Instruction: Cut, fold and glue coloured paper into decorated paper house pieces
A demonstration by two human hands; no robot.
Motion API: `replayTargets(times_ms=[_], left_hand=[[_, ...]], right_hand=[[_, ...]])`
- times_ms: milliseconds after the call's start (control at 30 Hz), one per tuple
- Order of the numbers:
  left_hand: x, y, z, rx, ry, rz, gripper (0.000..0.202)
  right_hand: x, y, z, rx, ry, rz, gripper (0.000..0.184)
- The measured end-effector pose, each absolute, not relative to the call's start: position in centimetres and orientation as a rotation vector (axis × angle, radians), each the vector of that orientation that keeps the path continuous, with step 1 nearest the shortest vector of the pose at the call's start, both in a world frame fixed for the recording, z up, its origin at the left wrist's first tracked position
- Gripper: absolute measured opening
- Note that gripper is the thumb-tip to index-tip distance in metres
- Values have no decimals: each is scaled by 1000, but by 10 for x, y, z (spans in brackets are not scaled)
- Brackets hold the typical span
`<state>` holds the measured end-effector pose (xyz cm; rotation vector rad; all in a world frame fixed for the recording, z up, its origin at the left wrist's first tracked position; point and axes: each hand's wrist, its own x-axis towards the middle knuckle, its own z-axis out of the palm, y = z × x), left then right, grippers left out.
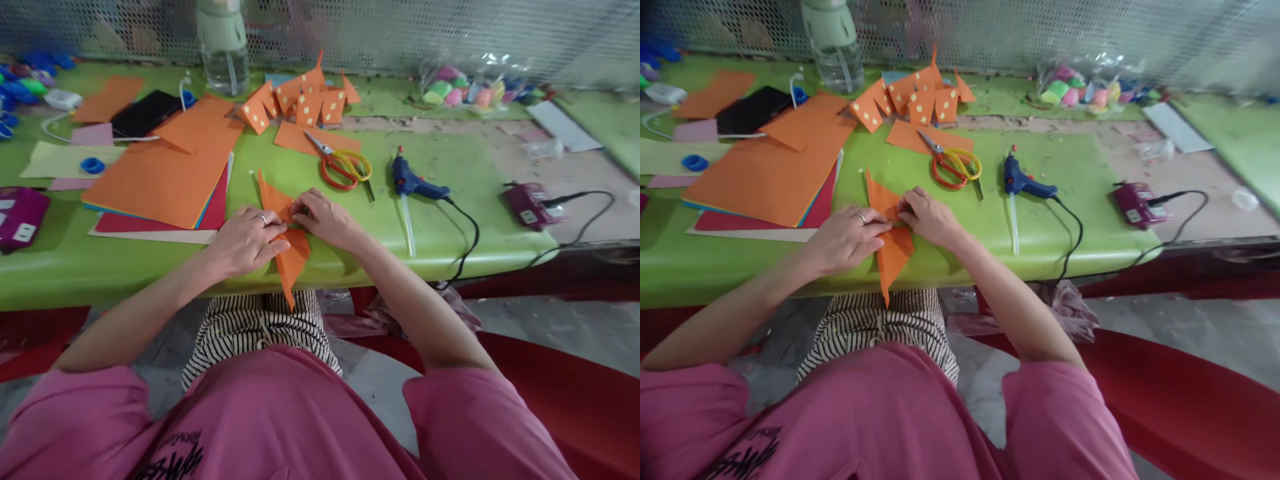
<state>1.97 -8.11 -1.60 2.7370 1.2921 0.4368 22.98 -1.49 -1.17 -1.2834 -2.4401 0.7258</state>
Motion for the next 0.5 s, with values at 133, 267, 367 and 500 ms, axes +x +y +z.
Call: replayTargets(times_ms=[133, 267, 367, 500], left_hand=[[11, -77, -14, 2484, 1242, 477, 69], [-3, -85, -10, 2392, 1221, 680, 58], [-9, -103, -12, 2503, 1343, 835, 46], [-4, -126, -23, 2770, 1348, 783, 39]], right_hand=[[228, -7, -19, -1229, -2277, 766, 8], [234, -12, -13, -1214, -2205, 647, 17], [249, -36, -7, -1154, -2184, 533, 20], [269, -78, -7, -889, -2379, 254, 24]])
